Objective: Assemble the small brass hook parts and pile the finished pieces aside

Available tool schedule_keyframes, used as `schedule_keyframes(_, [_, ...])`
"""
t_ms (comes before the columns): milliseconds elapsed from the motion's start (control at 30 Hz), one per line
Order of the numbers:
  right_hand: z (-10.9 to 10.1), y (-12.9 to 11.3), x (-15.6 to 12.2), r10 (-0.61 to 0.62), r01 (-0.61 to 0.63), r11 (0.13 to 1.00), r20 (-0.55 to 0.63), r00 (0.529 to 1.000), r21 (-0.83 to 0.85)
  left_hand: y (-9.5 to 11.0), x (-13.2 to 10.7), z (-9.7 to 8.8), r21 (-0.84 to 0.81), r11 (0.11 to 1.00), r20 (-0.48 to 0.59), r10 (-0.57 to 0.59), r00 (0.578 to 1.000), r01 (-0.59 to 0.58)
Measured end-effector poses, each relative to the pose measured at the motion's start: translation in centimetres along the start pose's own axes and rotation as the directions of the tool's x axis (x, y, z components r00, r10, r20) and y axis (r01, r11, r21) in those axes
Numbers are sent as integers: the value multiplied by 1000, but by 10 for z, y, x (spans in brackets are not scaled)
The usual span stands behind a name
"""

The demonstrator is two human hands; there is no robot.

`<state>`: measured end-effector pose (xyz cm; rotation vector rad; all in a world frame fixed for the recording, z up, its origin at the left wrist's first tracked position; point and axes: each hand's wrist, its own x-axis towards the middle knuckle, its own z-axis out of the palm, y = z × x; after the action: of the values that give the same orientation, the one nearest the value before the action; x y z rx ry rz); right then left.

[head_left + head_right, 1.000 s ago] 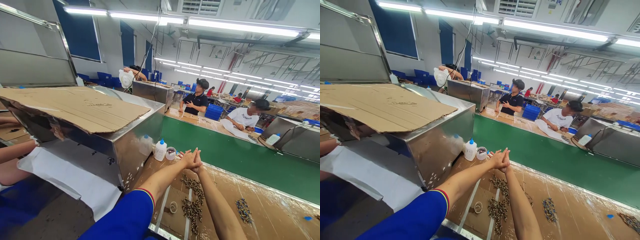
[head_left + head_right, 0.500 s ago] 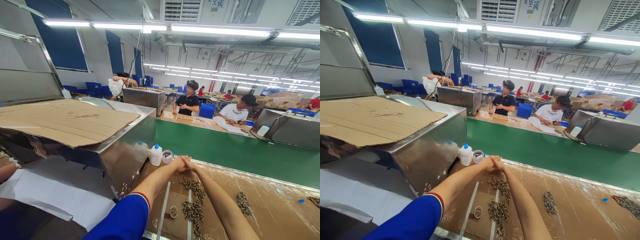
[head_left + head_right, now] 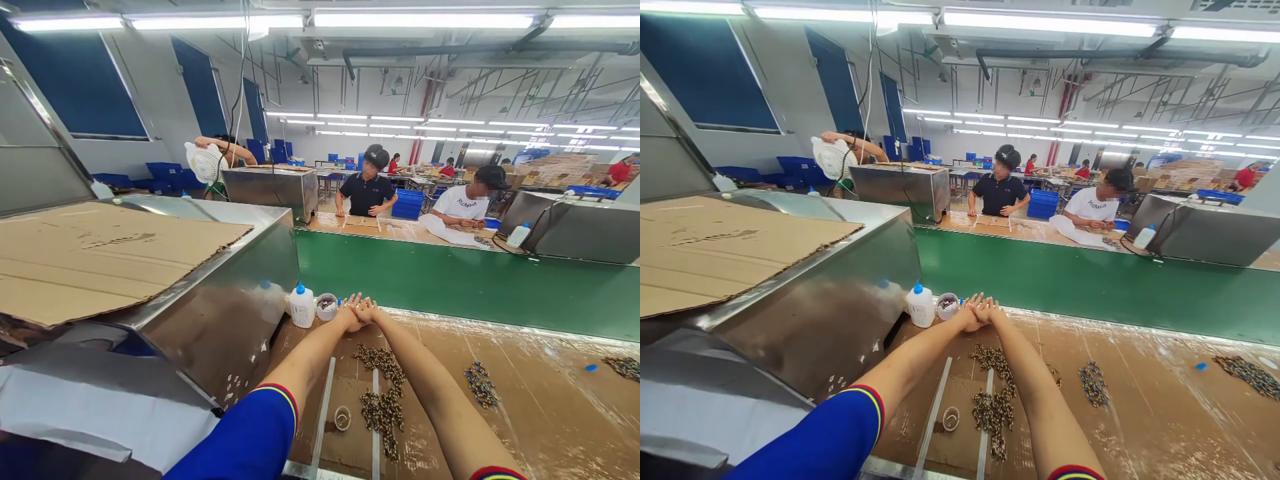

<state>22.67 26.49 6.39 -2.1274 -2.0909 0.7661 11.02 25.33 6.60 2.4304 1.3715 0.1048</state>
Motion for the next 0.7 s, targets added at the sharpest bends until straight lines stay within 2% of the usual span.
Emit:
schedule_keyframes(67, [-7, -2, 2, 4, -4, 1000, -24, 1000, -23, 2, 2, -4, 11, 999, -47, -33, 998, 33])
schedule_keyframes(200, [-12, -6, -3, -71, 60, 995, -135, 988, -79, 7, 5, -5, 7, 996, -157, -86, 984, 88])
schedule_keyframes(467, [-14, -8, 0, -128, 98, 987, -257, 958, -126, 0, 27, -2, -16, 991, -193, -131, 972, 131])
schedule_keyframes(567, [-12, -5, 9, -95, 78, 993, -214, 972, -87, -5, 37, 4, -24, 990, -166, -144, 976, 142])
schedule_keyframes(700, [-6, 2, 23, -5, 1, 999, -74, 997, -51, -13, 48, 15, -17, 988, -51, -153, 987, 152])
